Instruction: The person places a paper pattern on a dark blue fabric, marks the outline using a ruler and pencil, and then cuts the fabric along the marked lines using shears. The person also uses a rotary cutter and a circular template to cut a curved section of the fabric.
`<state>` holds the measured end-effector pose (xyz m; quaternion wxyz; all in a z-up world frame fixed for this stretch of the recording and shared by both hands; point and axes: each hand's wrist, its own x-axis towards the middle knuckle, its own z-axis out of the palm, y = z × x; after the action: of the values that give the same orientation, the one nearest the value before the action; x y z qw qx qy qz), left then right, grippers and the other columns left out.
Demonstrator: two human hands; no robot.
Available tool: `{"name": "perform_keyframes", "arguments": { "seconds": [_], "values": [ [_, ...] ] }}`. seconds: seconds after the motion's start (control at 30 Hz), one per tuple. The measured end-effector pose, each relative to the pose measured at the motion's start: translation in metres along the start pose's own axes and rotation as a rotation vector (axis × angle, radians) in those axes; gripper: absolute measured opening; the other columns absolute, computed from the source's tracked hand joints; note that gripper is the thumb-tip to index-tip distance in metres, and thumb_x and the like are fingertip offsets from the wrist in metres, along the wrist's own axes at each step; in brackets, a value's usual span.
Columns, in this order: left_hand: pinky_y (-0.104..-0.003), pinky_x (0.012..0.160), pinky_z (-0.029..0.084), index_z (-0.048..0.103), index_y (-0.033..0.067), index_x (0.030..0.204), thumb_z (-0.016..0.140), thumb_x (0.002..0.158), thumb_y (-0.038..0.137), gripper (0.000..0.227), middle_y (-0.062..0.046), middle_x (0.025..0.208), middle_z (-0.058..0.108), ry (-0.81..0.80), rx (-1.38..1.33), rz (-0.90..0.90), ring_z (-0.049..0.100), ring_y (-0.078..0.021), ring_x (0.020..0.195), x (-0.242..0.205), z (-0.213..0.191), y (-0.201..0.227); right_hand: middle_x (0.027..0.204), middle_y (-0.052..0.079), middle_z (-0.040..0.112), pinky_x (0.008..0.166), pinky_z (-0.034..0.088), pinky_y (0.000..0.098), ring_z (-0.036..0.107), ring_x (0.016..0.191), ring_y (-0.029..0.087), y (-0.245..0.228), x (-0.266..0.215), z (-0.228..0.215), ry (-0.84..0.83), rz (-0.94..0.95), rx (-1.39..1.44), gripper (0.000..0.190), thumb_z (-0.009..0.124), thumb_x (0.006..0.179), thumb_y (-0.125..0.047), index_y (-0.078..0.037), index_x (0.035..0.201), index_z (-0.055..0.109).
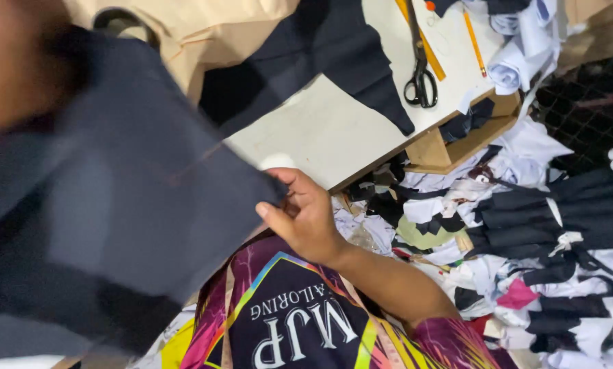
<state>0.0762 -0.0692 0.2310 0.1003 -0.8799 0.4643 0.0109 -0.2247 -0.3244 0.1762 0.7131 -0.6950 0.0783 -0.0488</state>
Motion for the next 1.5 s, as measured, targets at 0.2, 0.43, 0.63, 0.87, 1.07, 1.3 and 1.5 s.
{"name": "perform_keyframes", "arguments": {
  "seconds": [0.2,0.43,0.63,0.87,1.07,1.3,1.5],
  "values": [
    [-0.039,0.089,0.056,0.08,0.0303,0.092,0.051,0.101,0.024,0.031,0.001,0.093,0.084,-0.04,0.182,0.139,0.084,-0.0198,0.083,0.157,0.102,0.145,0.109,0.014,0.071,0.07,0.073,0.0363,0.072,0.081,0.019,0.17,-0.009,-0.071,0.234,0.415,0.097,0.031,0.072,0.094,0.003,0.002,0.123,0.062],
    [-0.052,0.109,0.032,0.071,0.0211,0.114,0.071,0.084,0.041,0.036,-0.002,0.105,0.065,0.395,0.014,0.031,0.055,-0.027,0.108,0.189,0.136,0.24,0.097,0.009,0.073,0.063,0.069,0.029,0.07,0.076,0.012,0.222,0.007,-0.162,0.091,0.591,0.0,0.031,0.075,0.091,0.002,-0.003,0.12,0.065],
    [-0.057,0.118,0.039,0.075,0.004,0.135,0.075,0.097,0.015,0.039,-0.018,0.134,0.069,0.417,-0.493,-0.373,0.057,-0.0421,0.137,0.086,0.132,0.362,0.099,0.026,0.076,0.065,0.07,0.0353,0.076,0.08,0.027,0.242,0.016,-0.231,-0.157,0.634,0.094,0.043,0.081,0.087,0.005,0.01,0.124,0.061],
    [-0.07,0.125,0.013,0.055,0.0156,0.161,0.061,0.107,0.045,0.062,-0.02,0.17,0.043,0.149,-0.461,-0.669,0.026,-0.0501,0.159,0.068,0.17,0.432,0.101,0.036,0.07,0.064,0.071,0.0384,0.079,0.082,0.04,0.213,0.031,-0.242,-0.296,0.765,0.064,0.051,0.074,0.095,-0.002,0.02,0.133,0.048],
    [-0.069,0.126,0.008,0.053,0.0152,0.163,0.055,0.11,0.046,0.062,-0.02,0.173,0.04,0.126,-0.477,-0.688,0.022,-0.0474,0.161,0.07,0.164,0.434,0.104,0.035,0.07,0.056,0.069,0.0329,0.08,0.076,0.038,0.204,0.036,-0.243,-0.28,0.762,-0.015,0.052,0.069,0.1,-0.009,0.022,0.135,0.047],
    [-0.07,0.125,0.012,0.053,0.0155,0.164,0.065,0.095,0.057,0.081,-0.021,0.176,0.036,0.172,-0.487,-0.64,0.02,-0.0492,0.162,0.064,0.172,0.435,0.082,0.019,0.075,0.036,0.058,0.0257,0.074,0.052,0.023,0.222,0.045,-0.298,-0.189,0.53,-0.3,0.031,0.079,0.09,-0.004,0.006,0.117,0.067],
    [-0.07,0.128,0.009,0.057,0.0116,0.165,0.061,0.097,0.064,0.086,-0.024,0.176,0.042,0.154,-0.482,-0.678,0.023,-0.0512,0.165,0.064,0.159,0.437,0.085,0.024,0.075,0.042,0.058,0.0307,0.076,0.061,0.031,0.215,0.139,-0.459,0.129,0.388,0.245,0.016,0.068,0.094,-0.011,-0.012,0.11,0.064]
  ]
}}
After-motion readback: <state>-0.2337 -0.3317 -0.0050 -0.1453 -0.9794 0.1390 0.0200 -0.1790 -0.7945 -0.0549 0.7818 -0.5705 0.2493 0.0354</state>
